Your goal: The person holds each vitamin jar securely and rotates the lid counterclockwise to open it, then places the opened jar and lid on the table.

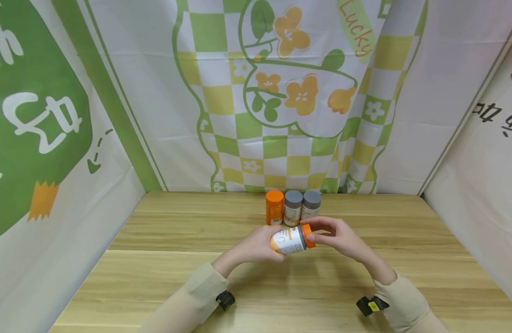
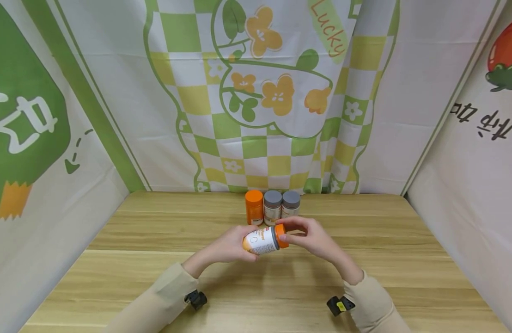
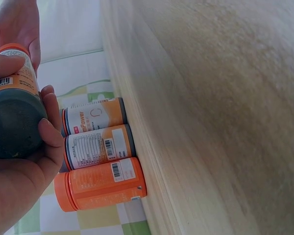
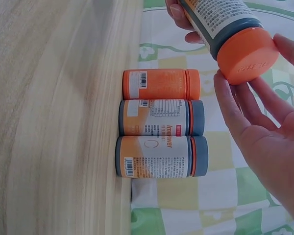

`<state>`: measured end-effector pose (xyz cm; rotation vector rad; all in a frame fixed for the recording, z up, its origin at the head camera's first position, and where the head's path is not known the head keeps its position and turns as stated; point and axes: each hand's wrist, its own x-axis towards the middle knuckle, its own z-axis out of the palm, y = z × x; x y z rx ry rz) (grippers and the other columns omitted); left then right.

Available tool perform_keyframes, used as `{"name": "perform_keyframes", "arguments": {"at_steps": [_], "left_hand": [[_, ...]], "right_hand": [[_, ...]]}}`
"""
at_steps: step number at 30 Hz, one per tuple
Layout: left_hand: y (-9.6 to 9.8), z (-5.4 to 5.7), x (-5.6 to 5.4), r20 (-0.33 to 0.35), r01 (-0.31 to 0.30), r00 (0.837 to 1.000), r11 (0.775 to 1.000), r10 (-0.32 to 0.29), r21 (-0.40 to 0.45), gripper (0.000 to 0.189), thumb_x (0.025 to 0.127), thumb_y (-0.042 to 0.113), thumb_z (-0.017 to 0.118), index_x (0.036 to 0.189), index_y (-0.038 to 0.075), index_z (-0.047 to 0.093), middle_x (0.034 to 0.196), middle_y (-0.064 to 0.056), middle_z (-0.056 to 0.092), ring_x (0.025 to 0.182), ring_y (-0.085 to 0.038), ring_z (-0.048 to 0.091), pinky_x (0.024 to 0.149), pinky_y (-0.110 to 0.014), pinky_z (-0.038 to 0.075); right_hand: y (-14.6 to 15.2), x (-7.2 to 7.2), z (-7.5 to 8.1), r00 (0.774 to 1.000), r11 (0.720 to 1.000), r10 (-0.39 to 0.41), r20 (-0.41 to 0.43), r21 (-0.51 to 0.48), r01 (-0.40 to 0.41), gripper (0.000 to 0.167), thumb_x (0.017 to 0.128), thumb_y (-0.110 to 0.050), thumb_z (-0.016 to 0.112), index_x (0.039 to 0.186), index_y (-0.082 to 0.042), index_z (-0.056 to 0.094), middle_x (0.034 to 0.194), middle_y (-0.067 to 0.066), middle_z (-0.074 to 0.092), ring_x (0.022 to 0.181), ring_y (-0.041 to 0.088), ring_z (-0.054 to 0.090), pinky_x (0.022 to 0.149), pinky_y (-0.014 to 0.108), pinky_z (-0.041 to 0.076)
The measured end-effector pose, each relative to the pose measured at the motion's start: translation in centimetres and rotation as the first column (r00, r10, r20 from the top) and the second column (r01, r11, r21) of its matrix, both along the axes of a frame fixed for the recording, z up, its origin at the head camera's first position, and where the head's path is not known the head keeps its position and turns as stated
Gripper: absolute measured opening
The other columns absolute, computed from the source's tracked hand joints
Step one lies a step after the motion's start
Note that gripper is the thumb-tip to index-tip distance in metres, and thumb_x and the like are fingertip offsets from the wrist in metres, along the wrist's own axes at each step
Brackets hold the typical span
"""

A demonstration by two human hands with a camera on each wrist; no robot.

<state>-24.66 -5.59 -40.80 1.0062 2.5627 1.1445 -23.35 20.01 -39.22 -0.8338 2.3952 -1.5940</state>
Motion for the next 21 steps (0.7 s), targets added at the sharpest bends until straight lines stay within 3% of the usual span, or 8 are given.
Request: {"name": "perform_keyframes", "arguments": {"at_steps": [8, 15, 21], "left_hand": [[-0.12, -0.02, 0.02, -0.005, 0.004, 1.0, 1.0, -0.004, 0.0, 0.047, 0.066, 0.017, 0.077, 0.11, 0.013, 0.061, 0.086, 0.006, 0.062, 0.073, -0.006, 0.055, 0.063, -0.022, 0.045], [-0.23, -0.09, 0.01, -0.005, 0.005, 1.0, 1.0, -0.005, 0.003, 0.046, 0.066, 0.017, 0.077, 0.109, 0.014, 0.061, 0.085, 0.007, 0.062, 0.072, -0.007, 0.055, 0.062, -0.022, 0.045], [-0.21, -0.17, 0.06, -0.004, 0.004, 1.0, 1.0, -0.004, 0.004, 0.046, 0.066, 0.017, 0.078, 0.11, 0.014, 0.061, 0.086, 0.007, 0.062, 0.073, -0.007, 0.055, 0.062, -0.022, 0.046]], "right_hand": [[-0.08, 0.25, 0.3, 0.996, 0.992, 0.091, 0.005, -0.093, -0.09, 0.045, 0.086, -0.008, 0.067, 0.128, 0.002, 0.053, 0.13, 0.025, 0.052, 0.114, 0.033, 0.057, 0.083, 0.033, 0.054], [0.1, 0.23, 0.25, 0.99, 0.991, 0.108, -0.089, -0.065, -0.114, 0.045, 0.083, -0.006, 0.07, 0.125, -0.002, 0.056, 0.13, 0.022, 0.054, 0.117, 0.023, 0.057, 0.094, 0.031, 0.049], [0.18, 0.23, 0.22, 0.985, 0.988, 0.126, -0.12, -0.075, -0.135, 0.047, 0.08, -0.006, 0.073, 0.125, -0.004, 0.057, 0.13, 0.021, 0.054, 0.12, 0.013, 0.054, 0.098, 0.029, 0.046]]}}
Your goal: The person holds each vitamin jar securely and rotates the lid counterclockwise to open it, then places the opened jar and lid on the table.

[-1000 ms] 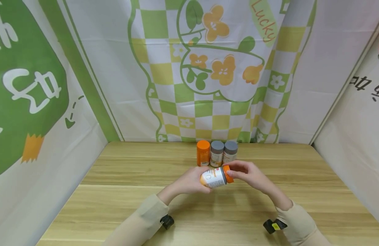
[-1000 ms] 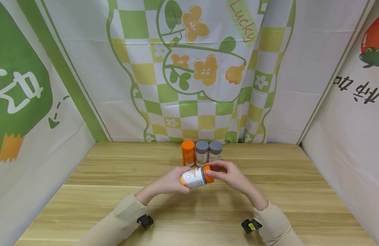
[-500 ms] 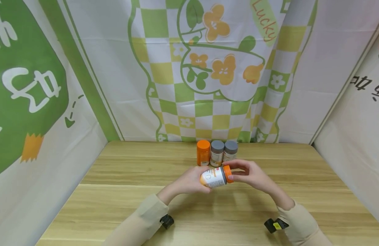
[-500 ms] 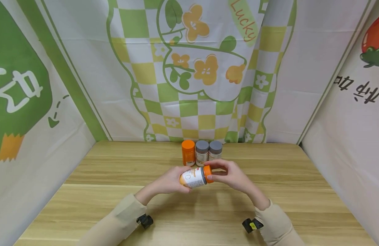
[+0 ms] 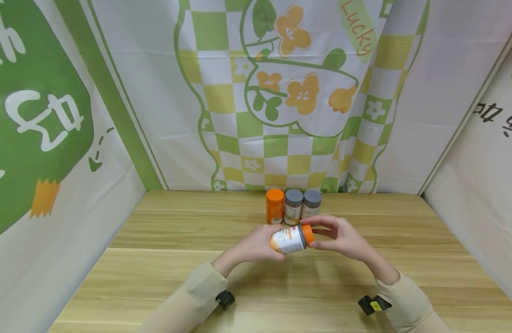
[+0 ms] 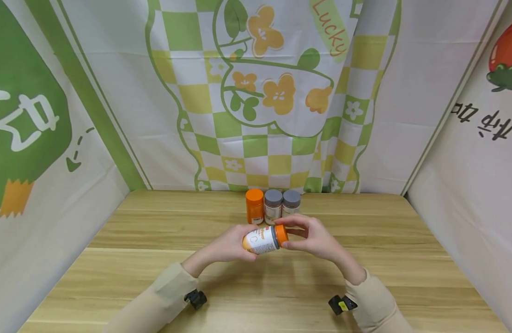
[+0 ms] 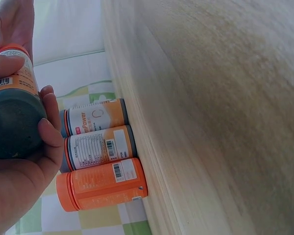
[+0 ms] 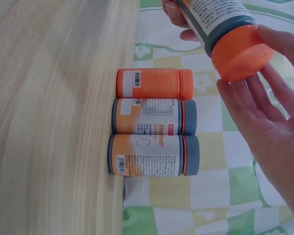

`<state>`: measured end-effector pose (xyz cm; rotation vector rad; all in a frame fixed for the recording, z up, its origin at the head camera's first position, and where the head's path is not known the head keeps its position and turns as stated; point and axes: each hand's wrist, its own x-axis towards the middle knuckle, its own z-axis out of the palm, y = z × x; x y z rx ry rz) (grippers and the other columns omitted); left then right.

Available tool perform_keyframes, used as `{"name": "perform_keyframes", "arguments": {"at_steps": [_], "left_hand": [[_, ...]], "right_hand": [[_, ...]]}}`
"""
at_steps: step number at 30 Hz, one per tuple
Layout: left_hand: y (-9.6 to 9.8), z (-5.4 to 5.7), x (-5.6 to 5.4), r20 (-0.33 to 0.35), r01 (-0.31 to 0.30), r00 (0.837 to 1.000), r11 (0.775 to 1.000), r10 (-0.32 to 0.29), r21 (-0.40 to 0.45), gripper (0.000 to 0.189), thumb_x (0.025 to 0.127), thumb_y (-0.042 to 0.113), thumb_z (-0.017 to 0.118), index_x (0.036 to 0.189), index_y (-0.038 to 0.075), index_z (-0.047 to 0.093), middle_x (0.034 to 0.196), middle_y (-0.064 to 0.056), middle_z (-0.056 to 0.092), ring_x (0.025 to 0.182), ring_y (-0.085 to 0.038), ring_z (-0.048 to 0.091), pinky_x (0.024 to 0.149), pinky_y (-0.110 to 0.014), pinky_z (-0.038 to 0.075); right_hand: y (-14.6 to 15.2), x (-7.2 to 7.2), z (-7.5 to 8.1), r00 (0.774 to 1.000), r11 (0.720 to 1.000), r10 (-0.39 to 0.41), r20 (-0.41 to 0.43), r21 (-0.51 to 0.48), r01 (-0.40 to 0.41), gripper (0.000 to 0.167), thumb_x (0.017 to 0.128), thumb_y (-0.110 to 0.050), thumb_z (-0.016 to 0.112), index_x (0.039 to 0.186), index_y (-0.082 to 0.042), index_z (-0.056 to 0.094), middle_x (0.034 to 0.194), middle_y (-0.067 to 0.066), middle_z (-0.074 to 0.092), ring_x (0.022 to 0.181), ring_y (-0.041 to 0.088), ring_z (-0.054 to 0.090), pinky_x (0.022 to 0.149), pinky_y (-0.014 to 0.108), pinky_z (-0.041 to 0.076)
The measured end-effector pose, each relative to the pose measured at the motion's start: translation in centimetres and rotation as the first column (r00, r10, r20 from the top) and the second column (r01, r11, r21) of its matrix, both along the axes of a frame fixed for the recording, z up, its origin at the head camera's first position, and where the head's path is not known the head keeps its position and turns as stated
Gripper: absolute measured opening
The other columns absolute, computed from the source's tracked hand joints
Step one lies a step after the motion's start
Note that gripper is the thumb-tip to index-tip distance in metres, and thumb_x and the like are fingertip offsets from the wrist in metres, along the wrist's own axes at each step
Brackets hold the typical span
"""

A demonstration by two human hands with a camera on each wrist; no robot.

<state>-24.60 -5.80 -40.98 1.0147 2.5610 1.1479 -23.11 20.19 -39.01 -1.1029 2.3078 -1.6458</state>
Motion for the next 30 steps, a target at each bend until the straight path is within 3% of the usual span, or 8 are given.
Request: {"name": "perform_keyframes", "arguments": {"at_steps": [10, 19, 27, 30], "left_hand": [[0.08, 0.04, 0.07, 0.011, 0.0, 1.0, 1.0, 0.0, 0.008, 0.046, 0.067, 0.016, 0.077, 0.109, 0.013, 0.061, 0.087, 0.007, 0.062, 0.073, -0.006, 0.055, 0.062, -0.022, 0.045], [0.07, -0.16, -0.01, 0.006, -0.005, 1.0, 1.0, 0.005, 0.016, 0.047, 0.066, 0.015, 0.077, 0.11, 0.012, 0.061, 0.086, 0.006, 0.062, 0.072, -0.006, 0.055, 0.061, -0.021, 0.046], [0.01, -0.28, 0.0, 0.007, -0.007, 1.0, 1.0, 0.007, 0.029, 0.047, 0.066, 0.015, 0.077, 0.11, 0.013, 0.061, 0.087, 0.006, 0.062, 0.072, -0.006, 0.056, 0.062, -0.022, 0.047], [-0.02, -0.28, -0.02, 0.006, -0.008, 1.0, 1.0, 0.008, 0.029, 0.046, 0.066, 0.015, 0.078, 0.109, 0.012, 0.061, 0.086, 0.006, 0.062, 0.072, -0.006, 0.055, 0.061, -0.022, 0.047]], "right_hand": [[0.08, 0.1, 0.07, 1.0, 1.0, 0.02, -0.022, -0.015, -0.02, 0.049, 0.08, -0.007, 0.073, 0.126, -0.005, 0.057, 0.131, 0.014, 0.055, 0.123, 0.012, 0.051, 0.101, 0.031, 0.044], [-0.12, 0.08, 0.14, 1.0, 0.999, 0.02, 0.012, -0.035, -0.02, 0.049, 0.082, -0.006, 0.071, 0.128, -0.004, 0.054, 0.134, 0.021, 0.05, 0.124, 0.012, 0.05, 0.101, 0.031, 0.043], [-0.49, 0.02, 0.04, 0.982, 0.986, -0.165, 0.088, 0.003, 0.166, 0.034, 0.095, -0.017, 0.055, 0.129, -0.007, 0.055, 0.133, 0.014, 0.055, 0.115, 0.007, 0.056, 0.092, 0.028, 0.05], [-0.64, -0.21, -0.27, 0.978, 0.982, -0.184, 0.103, -0.012, 0.186, 0.035, 0.096, -0.019, 0.053, 0.129, -0.005, 0.054, 0.132, 0.016, 0.055, 0.112, 0.004, 0.058, 0.091, 0.031, 0.05]]}}
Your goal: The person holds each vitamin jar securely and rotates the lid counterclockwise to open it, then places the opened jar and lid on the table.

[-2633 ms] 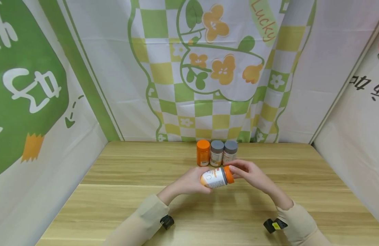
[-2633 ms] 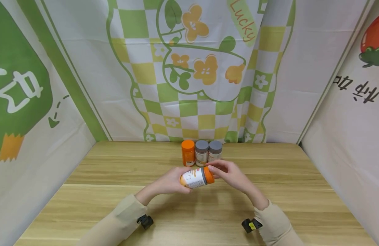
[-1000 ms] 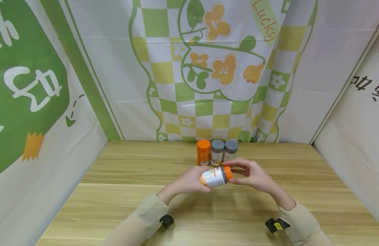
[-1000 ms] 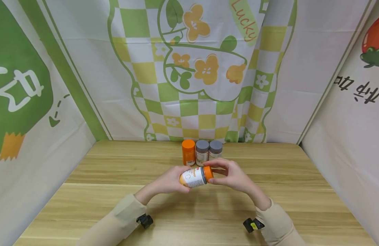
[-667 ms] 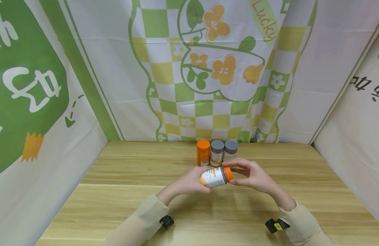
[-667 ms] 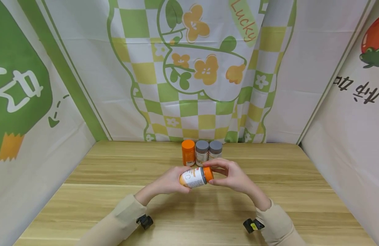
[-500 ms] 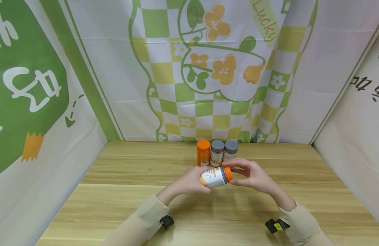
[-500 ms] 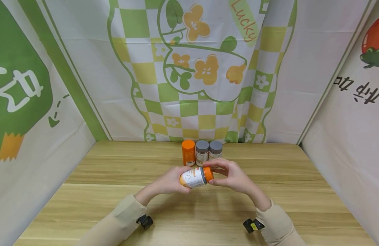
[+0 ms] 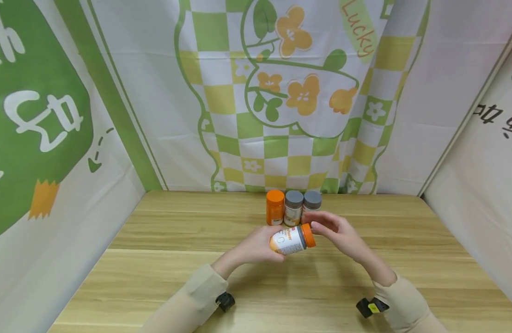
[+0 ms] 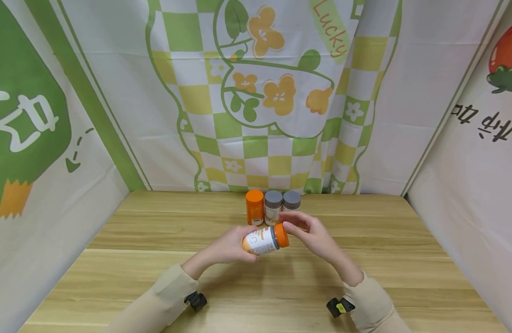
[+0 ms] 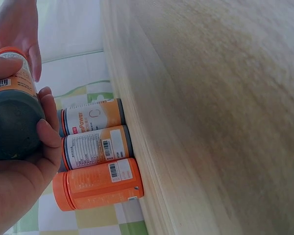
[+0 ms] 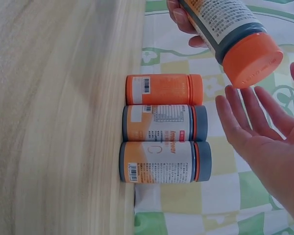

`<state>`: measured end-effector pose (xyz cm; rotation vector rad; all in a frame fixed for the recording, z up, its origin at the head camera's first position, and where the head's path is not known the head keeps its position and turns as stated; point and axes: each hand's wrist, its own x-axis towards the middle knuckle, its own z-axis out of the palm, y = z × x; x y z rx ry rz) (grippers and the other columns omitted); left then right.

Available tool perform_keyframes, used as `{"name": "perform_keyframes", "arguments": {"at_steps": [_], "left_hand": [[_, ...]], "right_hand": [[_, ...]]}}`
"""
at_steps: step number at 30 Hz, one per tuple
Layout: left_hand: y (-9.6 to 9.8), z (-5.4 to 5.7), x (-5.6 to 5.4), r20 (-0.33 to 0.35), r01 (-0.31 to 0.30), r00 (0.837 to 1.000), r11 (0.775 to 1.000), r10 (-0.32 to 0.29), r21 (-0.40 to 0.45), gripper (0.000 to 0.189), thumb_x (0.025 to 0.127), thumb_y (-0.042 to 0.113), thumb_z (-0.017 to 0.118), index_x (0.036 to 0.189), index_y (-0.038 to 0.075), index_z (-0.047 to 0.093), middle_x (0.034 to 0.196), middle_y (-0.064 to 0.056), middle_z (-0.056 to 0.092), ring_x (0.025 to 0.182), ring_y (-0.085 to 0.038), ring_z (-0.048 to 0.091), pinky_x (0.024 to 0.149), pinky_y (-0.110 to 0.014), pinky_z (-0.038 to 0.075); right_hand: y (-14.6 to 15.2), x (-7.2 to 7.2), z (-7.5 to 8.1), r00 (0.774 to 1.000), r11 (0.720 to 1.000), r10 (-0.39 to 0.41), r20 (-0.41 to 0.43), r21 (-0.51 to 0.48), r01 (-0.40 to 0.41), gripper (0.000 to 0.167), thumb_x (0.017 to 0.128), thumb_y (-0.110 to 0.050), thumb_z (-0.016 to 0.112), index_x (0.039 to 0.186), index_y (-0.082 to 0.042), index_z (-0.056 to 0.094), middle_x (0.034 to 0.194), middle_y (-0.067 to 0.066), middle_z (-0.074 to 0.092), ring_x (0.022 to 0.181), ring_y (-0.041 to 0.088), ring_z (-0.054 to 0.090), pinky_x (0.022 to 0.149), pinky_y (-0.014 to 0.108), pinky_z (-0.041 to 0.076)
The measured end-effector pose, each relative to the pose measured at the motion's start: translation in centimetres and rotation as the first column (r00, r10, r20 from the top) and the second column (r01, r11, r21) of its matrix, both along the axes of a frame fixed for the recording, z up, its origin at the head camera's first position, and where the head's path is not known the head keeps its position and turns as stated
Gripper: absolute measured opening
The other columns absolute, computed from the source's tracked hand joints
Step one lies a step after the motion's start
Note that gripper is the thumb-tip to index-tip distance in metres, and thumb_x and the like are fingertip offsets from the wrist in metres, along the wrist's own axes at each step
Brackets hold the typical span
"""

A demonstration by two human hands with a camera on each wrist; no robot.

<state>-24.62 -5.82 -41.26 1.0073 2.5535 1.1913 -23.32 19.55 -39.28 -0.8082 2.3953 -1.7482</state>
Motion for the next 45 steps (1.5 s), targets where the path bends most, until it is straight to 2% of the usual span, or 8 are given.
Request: {"name": "perform_keyframes", "arguments": {"at_steps": [9, 12, 18, 25, 30, 33, 39, 45], "left_hand": [[-0.1, -0.22, -0.02, 0.001, -0.001, 1.0, 1.0, 0.001, 0.0, 0.043, 0.066, 0.016, 0.078, 0.106, 0.012, 0.061, 0.085, 0.006, 0.062, 0.07, -0.006, 0.055, 0.06, -0.021, 0.047], [-0.12, -0.25, -0.06, -0.004, -0.001, 1.0, 1.0, 0.001, -0.003, 0.043, 0.066, 0.016, 0.078, 0.105, 0.012, 0.061, 0.084, 0.006, 0.062, 0.07, -0.006, 0.055, 0.06, -0.021, 0.047], [-0.16, -0.33, -0.25, -0.021, 0.0, 1.0, 1.0, 0.0, -0.009, 0.041, 0.067, 0.016, 0.078, 0.103, 0.011, 0.061, 0.083, 0.005, 0.061, 0.068, -0.006, 0.054, 0.059, -0.021, 0.046], [-0.2, -0.53, -0.34, -0.03, 0.001, 1.0, 1.0, -0.001, -0.018, 0.039, 0.067, 0.017, 0.078, 0.101, 0.011, 0.061, 0.082, 0.006, 0.061, 0.067, -0.005, 0.054, 0.058, -0.02, 0.046], [-0.21, -0.57, -0.35, -0.02, -0.003, 1.0, 1.0, 0.003, -0.016, 0.039, 0.066, 0.017, 0.078, 0.1, 0.012, 0.06, 0.081, 0.005, 0.061, 0.067, -0.005, 0.054, 0.058, -0.021, 0.046], [-0.23, -0.53, -0.33, -0.018, 0.0, 1.0, 1.0, 0.0, -0.012, 0.039, 0.066, 0.017, 0.078, 0.1, 0.012, 0.06, 0.081, 0.005, 0.061, 0.067, -0.005, 0.054, 0.058, -0.021, 0.046], [-0.25, -0.38, -0.34, -0.041, 0.008, 0.999, 1.0, -0.009, -0.023, 0.042, 0.066, 0.018, 0.078, 0.104, 0.011, 0.061, 0.083, 0.006, 0.061, 0.068, -0.005, 0.054, 0.059, -0.02, 0.046], [-0.28, -0.29, -0.28, -0.031, 0.011, 0.999, 1.0, -0.012, -0.027, 0.041, 0.066, 0.018, 0.078, 0.103, 0.012, 0.06, 0.083, 0.005, 0.061, 0.069, -0.005, 0.054, 0.059, -0.02, 0.046]], "right_hand": [[-0.5, -0.28, -0.46, 0.999, 0.999, -0.006, 0.045, 0.04, 0.004, 0.039, 0.098, -0.024, 0.051, 0.128, 0.0, 0.054, 0.133, 0.019, 0.053, 0.106, 0.006, 0.061, 0.087, 0.025, 0.051], [-0.55, -0.25, -0.34, 0.998, 0.998, -0.015, 0.066, 0.061, 0.011, 0.041, 0.098, -0.027, 0.05, 0.128, 0.001, 0.054, 0.13, 0.019, 0.055, 0.104, 0.01, 0.063, 0.086, 0.028, 0.053], [-0.57, -0.16, -0.07, 0.99, 0.992, -0.046, 0.131, 0.119, 0.031, 0.045, 0.098, -0.032, 0.049, 0.126, 0.003, 0.055, 0.119, 0.022, 0.061, 0.096, 0.021, 0.067, 0.083, 0.041, 0.054], [-0.76, 0.13, 0.23, 0.976, 0.99, -0.075, 0.204, 0.135, 0.048, 0.047, 0.097, -0.033, 0.051, 0.124, 0.006, 0.054, 0.111, 0.022, 0.063, 0.091, 0.022, 0.068, 0.078, 0.034, 0.056], [-0.83, 0.28, 0.5, 0.969, 0.991, -0.072, 0.236, 0.13, 0.042, 0.05, 0.097, -0.034, 0.05, 0.124, 0.008, 0.053, 0.108, 0.021, 0.064, 0.088, 0.021, 0.068, 0.078, 0.038, 0.056], [-0.9, 0.27, 0.49, 0.97, 0.99, -0.068, 0.235, 0.134, 0.037, 0.052, 0.098, -0.035, 0.049, 0.125, 0.009, 0.051, 0.109, 0.022, 0.064, 0.088, 0.022, 0.068, 0.079, 0.042, 0.055], [-1.01, 0.29, 0.49, 0.968, 0.983, -0.104, 0.227, 0.173, 0.065, 0.05, 0.094, -0.036, 0.055, 0.125, 0.004, 0.055, 0.111, 0.02, 0.063, 0.09, 0.02, 0.067, 0.079, 0.037, 0.056], [-0.65, 0.26, 0.5, 0.978, 0.986, -0.06, 0.201, 0.167, 0.026, 0.048, 0.092, -0.032, 0.059, 0.127, 0.002, 0.055, 0.117, 0.02, 0.061, 0.095, 0.021, 0.064, 0.08, 0.037, 0.055]]}}
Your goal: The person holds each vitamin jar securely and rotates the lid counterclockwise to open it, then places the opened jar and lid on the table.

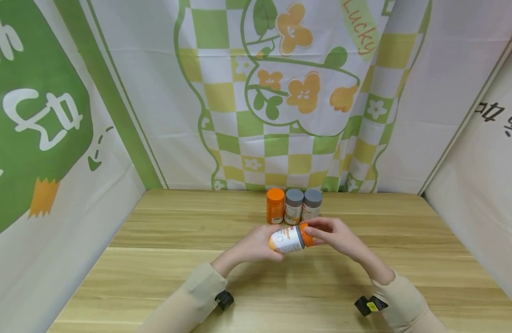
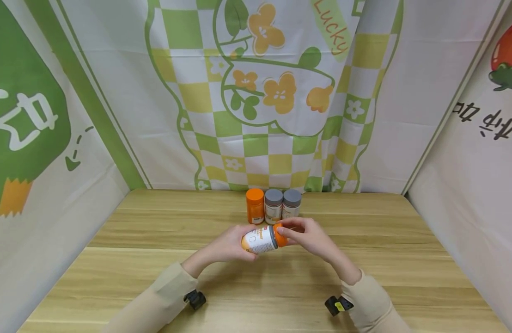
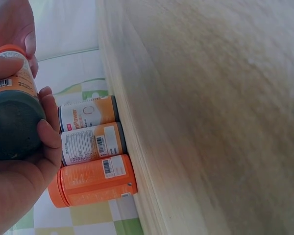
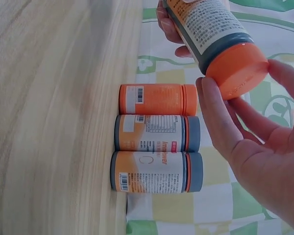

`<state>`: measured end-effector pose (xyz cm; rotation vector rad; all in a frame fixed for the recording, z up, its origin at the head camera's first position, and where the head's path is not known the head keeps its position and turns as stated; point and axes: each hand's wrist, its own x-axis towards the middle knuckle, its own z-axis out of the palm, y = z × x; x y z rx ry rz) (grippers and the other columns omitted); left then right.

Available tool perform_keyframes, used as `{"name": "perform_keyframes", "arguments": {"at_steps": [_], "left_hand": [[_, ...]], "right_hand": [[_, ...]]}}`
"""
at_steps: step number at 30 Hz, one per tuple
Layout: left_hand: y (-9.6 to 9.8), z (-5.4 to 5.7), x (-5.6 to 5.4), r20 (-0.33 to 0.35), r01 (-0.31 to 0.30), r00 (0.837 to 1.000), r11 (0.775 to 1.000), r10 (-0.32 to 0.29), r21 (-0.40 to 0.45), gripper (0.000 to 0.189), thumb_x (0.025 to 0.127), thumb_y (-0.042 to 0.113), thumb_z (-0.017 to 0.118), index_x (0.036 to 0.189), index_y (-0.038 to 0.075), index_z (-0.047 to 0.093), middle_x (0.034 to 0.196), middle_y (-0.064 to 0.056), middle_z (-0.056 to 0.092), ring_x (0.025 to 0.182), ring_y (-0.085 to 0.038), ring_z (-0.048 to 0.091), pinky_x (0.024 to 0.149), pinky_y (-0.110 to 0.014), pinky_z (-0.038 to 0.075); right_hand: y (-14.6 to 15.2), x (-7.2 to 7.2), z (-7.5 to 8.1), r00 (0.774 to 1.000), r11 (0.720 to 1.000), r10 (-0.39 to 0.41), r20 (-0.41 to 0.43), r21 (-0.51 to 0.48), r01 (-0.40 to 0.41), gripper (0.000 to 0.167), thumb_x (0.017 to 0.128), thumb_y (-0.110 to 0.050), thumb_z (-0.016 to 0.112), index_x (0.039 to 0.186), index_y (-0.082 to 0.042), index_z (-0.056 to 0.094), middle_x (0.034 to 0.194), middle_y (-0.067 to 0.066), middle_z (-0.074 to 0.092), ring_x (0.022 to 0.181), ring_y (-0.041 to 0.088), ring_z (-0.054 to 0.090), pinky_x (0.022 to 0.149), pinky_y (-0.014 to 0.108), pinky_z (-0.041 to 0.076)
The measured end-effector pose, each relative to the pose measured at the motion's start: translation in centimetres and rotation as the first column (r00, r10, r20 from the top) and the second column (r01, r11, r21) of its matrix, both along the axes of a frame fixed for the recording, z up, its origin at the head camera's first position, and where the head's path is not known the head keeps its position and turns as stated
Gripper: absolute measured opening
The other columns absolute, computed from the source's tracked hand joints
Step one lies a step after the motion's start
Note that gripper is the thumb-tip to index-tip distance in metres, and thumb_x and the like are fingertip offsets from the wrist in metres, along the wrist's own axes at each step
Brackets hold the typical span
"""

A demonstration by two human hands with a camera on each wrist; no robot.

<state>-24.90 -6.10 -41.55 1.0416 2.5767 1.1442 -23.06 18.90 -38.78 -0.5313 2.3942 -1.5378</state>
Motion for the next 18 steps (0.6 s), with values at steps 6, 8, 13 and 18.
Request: {"name": "perform_keyframes", "arguments": {"at_steps": [6, 8, 13, 18], "left_hand": [[-0.01, -0.03, 0.04, 0.006, -0.001, 1.0, 1.0, 0.001, -0.003, 0.043, 0.067, 0.019, 0.078, 0.106, 0.012, 0.061, 0.084, 0.006, 0.061, 0.07, -0.005, 0.055, 0.06, -0.02, 0.047], [-0.03, -0.08, 0.05, 0.015, 0.0, 1.0, 1.0, 0.0, 0.003, 0.044, 0.067, 0.018, 0.078, 0.107, 0.012, 0.061, 0.085, 0.006, 0.062, 0.07, -0.005, 0.055, 0.06, -0.021, 0.047], [-0.02, -0.22, 0.05, 0.004, 0.003, 1.0, 1.0, -0.003, 0.011, 0.043, 0.066, 0.016, 0.078, 0.106, 0.013, 0.062, 0.084, 0.007, 0.062, 0.07, -0.005, 0.055, 0.06, -0.021, 0.047], [-0.03, -0.29, -0.01, -0.012, 0.008, 1.0, 1.0, -0.008, 0.012, 0.044, 0.065, 0.015, 0.078, 0.106, 0.014, 0.062, 0.084, 0.007, 0.062, 0.069, -0.004, 0.054, 0.06, -0.02, 0.047]], "right_hand": [[0.49, -0.14, 0.16, 0.996, 0.998, 0.07, -0.059, 0.0, -0.07, 0.043, 0.091, -0.027, 0.061, 0.128, -0.003, 0.056, 0.121, 0.017, 0.061, 0.103, 0.023, 0.061, 0.081, 0.031, 0.054], [0.64, -0.21, 0.19, 0.992, 0.995, 0.096, -0.079, -0.002, -0.097, 0.043, 0.091, -0.025, 0.062, 0.128, -0.005, 0.056, 0.122, 0.016, 0.061, 0.107, 0.025, 0.06, 0.083, 0.03, 0.053], [0.84, -0.41, 0.32, 0.979, 0.988, 0.157, -0.128, 0.003, -0.157, 0.044, 0.089, -0.02, 0.065, 0.129, -0.003, 0.055, 0.123, 0.016, 0.061, 0.111, 0.027, 0.059, 0.082, 0.029, 0.053], [0.77, -0.4, 0.53, 0.975, 0.985, 0.172, -0.142, 0.014, -0.171, 0.046, 0.087, -0.019, 0.067, 0.129, -0.002, 0.054, 0.122, 0.016, 0.061, 0.109, 0.025, 0.06, 0.081, 0.029, 0.054]]}}
